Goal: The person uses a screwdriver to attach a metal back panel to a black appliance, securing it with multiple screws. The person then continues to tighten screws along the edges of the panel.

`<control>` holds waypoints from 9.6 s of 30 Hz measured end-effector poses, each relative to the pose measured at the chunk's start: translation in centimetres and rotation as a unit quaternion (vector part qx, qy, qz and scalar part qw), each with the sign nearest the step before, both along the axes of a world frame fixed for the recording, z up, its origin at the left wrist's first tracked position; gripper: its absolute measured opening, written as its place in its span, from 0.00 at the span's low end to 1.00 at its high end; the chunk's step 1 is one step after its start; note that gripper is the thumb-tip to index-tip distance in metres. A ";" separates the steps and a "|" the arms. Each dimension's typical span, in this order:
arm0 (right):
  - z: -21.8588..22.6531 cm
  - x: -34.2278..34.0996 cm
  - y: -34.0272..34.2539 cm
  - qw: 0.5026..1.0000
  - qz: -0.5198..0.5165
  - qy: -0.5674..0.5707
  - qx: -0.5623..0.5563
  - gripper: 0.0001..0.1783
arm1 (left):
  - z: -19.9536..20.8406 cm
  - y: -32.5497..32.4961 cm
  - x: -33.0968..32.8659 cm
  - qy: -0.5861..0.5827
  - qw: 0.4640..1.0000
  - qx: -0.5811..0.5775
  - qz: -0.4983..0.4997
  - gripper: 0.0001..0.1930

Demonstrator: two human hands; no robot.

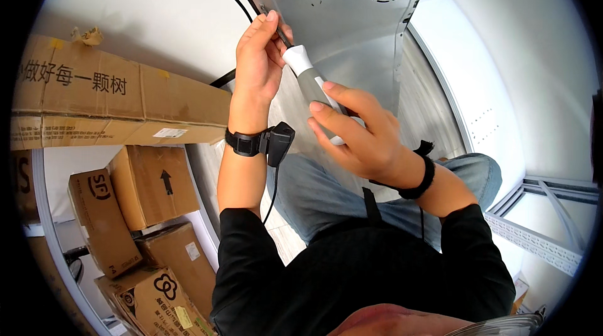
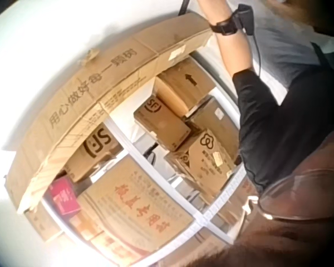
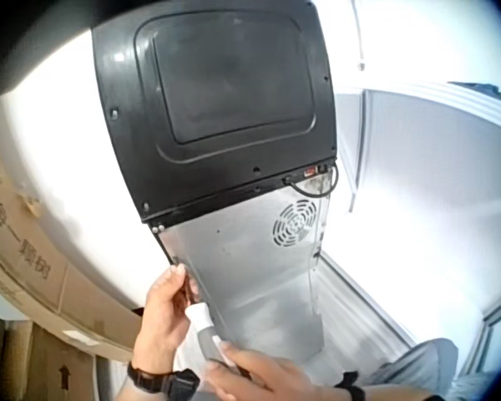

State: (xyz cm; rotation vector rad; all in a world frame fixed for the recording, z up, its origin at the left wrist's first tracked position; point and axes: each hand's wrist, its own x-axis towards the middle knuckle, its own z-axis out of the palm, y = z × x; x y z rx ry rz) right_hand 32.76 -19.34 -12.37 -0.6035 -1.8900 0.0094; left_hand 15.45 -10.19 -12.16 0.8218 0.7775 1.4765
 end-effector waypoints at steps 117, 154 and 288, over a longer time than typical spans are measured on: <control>-2.9 30.0 9.4 0.940 -0.072 -0.064 -0.326 0.23 | -9.3 8.5 24.8 -0.142 0.987 -0.060 -0.036 0.07; -5.7 20.3 9.7 0.983 -0.177 0.011 -0.041 0.22 | -7.4 12.3 22.5 0.101 0.992 0.040 0.071 0.10; -28.4 47.0 -2.7 0.645 -0.403 0.456 -0.462 0.13 | -28.2 6.6 58.6 0.297 0.863 -0.046 -0.407 0.14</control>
